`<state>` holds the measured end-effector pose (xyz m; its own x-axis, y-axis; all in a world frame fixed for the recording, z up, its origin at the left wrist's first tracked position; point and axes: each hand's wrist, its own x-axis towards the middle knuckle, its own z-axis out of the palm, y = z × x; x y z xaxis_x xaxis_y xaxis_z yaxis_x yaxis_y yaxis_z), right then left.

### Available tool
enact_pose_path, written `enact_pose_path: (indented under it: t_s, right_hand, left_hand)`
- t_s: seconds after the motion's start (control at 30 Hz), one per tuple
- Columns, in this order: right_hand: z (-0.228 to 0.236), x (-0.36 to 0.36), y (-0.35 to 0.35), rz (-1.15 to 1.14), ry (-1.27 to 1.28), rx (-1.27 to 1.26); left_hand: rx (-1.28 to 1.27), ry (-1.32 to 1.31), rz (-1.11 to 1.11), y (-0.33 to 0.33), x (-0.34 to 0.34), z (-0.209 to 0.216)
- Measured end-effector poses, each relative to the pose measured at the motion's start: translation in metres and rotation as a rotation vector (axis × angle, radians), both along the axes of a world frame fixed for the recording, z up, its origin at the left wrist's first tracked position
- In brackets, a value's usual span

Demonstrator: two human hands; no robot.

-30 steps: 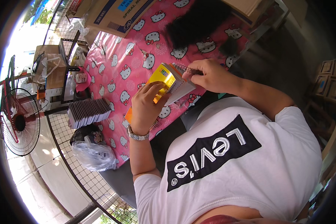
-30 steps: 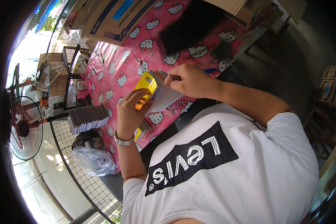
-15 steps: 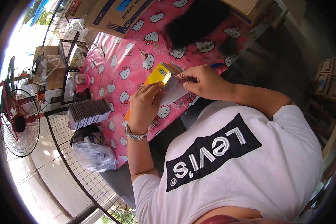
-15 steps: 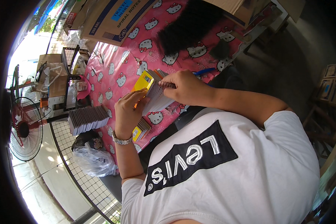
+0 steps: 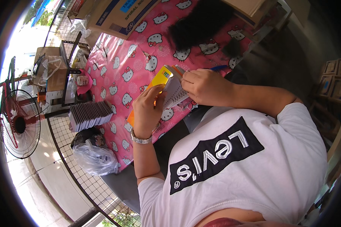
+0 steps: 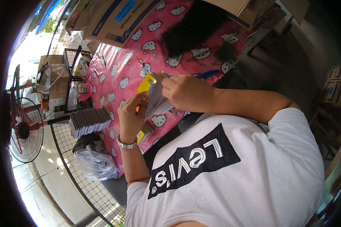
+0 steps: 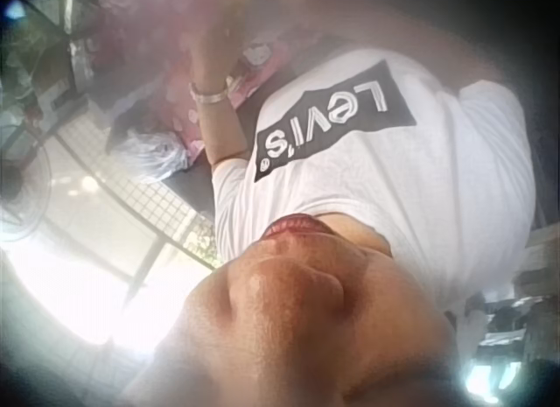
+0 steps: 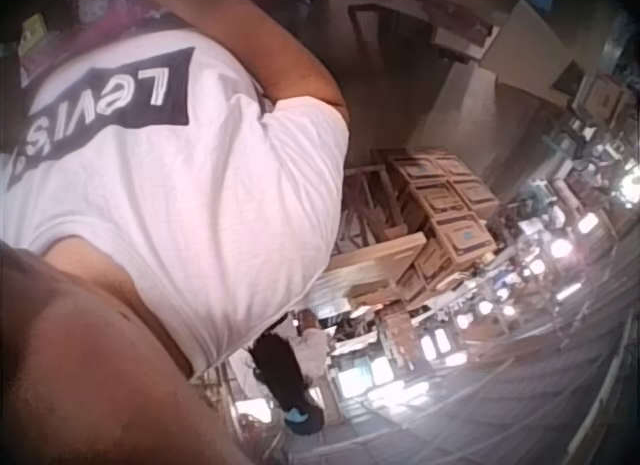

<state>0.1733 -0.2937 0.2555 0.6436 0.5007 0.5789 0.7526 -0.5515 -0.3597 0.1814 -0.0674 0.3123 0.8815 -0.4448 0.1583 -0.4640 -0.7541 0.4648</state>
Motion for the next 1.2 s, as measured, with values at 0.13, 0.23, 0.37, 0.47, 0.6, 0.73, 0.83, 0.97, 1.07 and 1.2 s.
enact_pose_path:
  t_s: [0.13, 0.23, 0.37, 0.47, 0.6, 0.73, 0.83, 0.97, 1.07, 1.2]
  right_hand:
    - [-0.001, 0.004, 0.0, 0.033, -0.004, 0.015]
    - [-0.002, 0.007, 0.001, 0.053, 0.14, 0.118]
    - [-0.003, 0.013, 0.004, 0.105, 0.366, 0.425]
    - [-0.011, 0.02, 0.009, 0.091, 0.511, 0.53]
    - [-0.013, 0.02, 0.015, 0.059, 0.625, 0.602]
    - [-0.023, 0.024, 0.019, 0.078, 0.592, 0.687]
    - [-0.021, 0.024, 0.019, 0.077, 0.606, 0.685]
    - [-0.023, 0.025, 0.02, 0.08, 0.606, 0.705]
    - [-0.021, 0.026, 0.02, 0.081, 0.599, 0.688]
    - [-0.026, 0.029, 0.02, 0.113, 0.573, 0.699]
  left_hand:
    - [-0.003, 0.027, -0.003, 0.003, 0.003, 0.0]
    - [-0.001, 0.025, -0.008, 0.004, 0.005, 0.001]
    - [-0.052, 0.061, 0.018, 0.007, 0.007, -0.002]
    - [-0.083, 0.09, 0.019, 0.009, 0.01, -0.003]
    - [-0.104, 0.124, 0.018, 0.014, 0.011, -0.004]
    - [-0.107, 0.125, 0.015, 0.015, 0.014, -0.005]
    - [-0.104, 0.131, 0.022, 0.015, 0.014, -0.005]
    - [-0.095, 0.136, 0.028, 0.014, 0.015, -0.003]
    - [-0.088, 0.142, 0.031, 0.014, 0.014, -0.003]
    - [-0.096, 0.145, 0.033, 0.014, 0.014, -0.002]
